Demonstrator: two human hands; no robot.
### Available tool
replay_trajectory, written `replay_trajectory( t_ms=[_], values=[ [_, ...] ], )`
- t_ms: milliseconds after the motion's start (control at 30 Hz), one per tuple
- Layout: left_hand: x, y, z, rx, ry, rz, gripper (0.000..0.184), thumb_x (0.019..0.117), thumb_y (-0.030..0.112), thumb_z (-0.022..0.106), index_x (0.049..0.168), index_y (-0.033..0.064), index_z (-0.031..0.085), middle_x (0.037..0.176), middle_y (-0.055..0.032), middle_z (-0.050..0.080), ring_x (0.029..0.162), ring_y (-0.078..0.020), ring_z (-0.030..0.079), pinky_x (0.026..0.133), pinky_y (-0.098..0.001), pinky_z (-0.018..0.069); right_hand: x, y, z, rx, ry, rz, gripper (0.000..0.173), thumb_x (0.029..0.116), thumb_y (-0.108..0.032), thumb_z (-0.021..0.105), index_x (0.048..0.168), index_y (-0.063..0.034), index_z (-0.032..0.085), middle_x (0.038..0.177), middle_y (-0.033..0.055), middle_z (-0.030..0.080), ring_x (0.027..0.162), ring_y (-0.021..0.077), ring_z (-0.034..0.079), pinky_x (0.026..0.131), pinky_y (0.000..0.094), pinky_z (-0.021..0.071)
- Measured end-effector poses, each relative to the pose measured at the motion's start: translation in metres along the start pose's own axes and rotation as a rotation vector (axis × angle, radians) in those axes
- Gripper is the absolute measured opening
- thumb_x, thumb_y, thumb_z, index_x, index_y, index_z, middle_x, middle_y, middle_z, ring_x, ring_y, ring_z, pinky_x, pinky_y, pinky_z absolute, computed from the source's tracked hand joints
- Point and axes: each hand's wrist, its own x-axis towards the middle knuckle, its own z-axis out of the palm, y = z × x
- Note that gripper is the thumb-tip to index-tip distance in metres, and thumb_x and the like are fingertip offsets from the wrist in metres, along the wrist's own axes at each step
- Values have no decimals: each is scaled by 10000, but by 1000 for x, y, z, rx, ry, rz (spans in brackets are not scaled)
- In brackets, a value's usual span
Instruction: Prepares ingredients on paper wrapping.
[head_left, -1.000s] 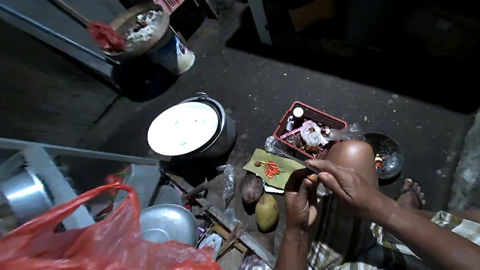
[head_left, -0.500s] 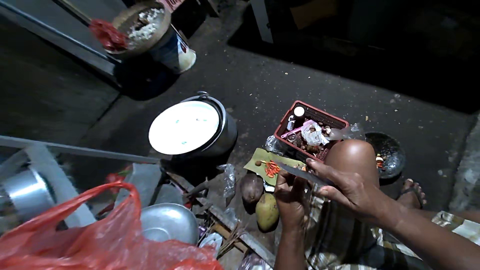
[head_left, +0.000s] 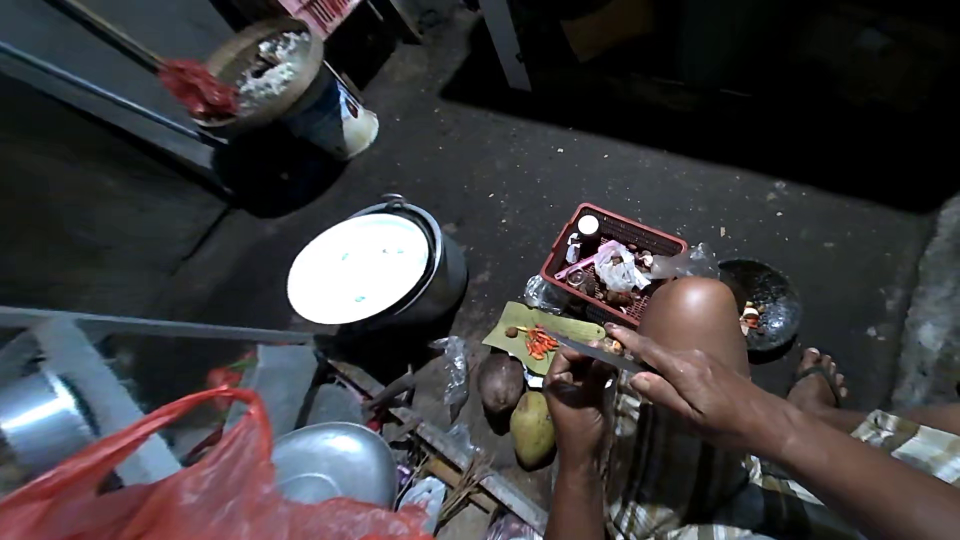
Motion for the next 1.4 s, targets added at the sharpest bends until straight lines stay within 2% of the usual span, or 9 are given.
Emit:
replay_trajectory(
  t_ms=[267, 533, 700, 867, 967, 1133, 1233, 1300, 1400],
  values=[
    [0, -1, 3, 33, -40, 15, 126, 881, -12, 727, 958, 88, 719, 910, 31, 741, 830, -31, 702, 757, -202, 597, 1, -4, 3, -71, 78, 38, 565, 1103, -473, 363, 1434, -53, 544, 727, 91, 647, 566, 228, 623, 510, 407, 536],
    [-2, 0, 6, 45, -50, 6, 137, 880, -18, 723, 923, 112, 721, 880, 53, 731, 808, -6, 685, 743, -179, 582, 7, -7, 1, -31, 52, 69, 538, 1103, -482, 364, 1357, -48, 556, 725, 79, 619, 598, 219, 625, 541, 402, 538],
    [-6, -4, 8, -14, -86, -6, 160, 886, 0, 729, 922, 156, 743, 924, 70, 741, 884, -16, 694, 830, -212, 586, 10, -8, 2, -18, 54, 106, 499, 1103, -475, 366, 1262, -52, 577, 720, 78, 619, 605, 221, 634, 538, 416, 540],
    [-3, -6, 8, -112, -123, -96, 139, 859, 43, 781, 970, 123, 763, 954, 36, 758, 872, -36, 710, 822, -220, 599, 12, -3, -15, 348, -96, 200, 418, 1122, -390, 345, 1238, -44, 550, 781, 8, 544, 637, 61, 522, 606, 250, 484],
    [2, -8, 8, -179, -203, -180, 122, 849, 149, 812, 965, 142, 775, 969, 50, 750, 834, -15, 693, 761, -192, 586, 11, -1, -28, 766, -199, 371, 383, 1120, -455, 253, 1128, -159, 495, 697, -71, 482, 500, -2, 434, 444, 157, 390],
    [10, -19, 14, -378, -331, -296, 126, 868, 172, 794, 981, 141, 746, 987, 6, 745, 883, -50, 707, 800, -213, 586, 0, 3, -50, 1080, -278, 600, 664, 1044, -656, 128, 845, -173, 538, 590, -84, 486, 427, -12, 445, 407, 131, 390],
    [14, -24, 22, -436, -402, -322, 210, 900, 204, 767, 1077, 126, 685, 1104, -53, 714, 938, -121, 710, 811, -287, 602, -7, 9, -55, 1090, -204, 543, 564, 1057, -636, 280, 883, -181, 563, 637, -91, 514, 451, -20, 441, 422, 128, 391],
    [14, -25, 27, -413, -417, -330, 271, 910, 211, 736, 1155, 138, 648, 1171, -46, 702, 987, -131, 703, 840, -308, 597, -9, 10, -57, 1120, -109, 526, 345, 1084, -465, 403, 949, -190, 561, 658, -99, 521, 447, -32, 429, 418, 117, 398],
    [10, -24, 36, -344, -410, -339, 236, 961, 218, 638, 1184, 142, 632, 1082, 9, 674, 905, -74, 656, 790, -243, 560, -10, 11, -58, 1093, 25, 494, 164, 1082, -259, 481, 1093, -174, 620, 704, -100, 595, 467, -44, 447, 429, 115, 394]
  ],
)
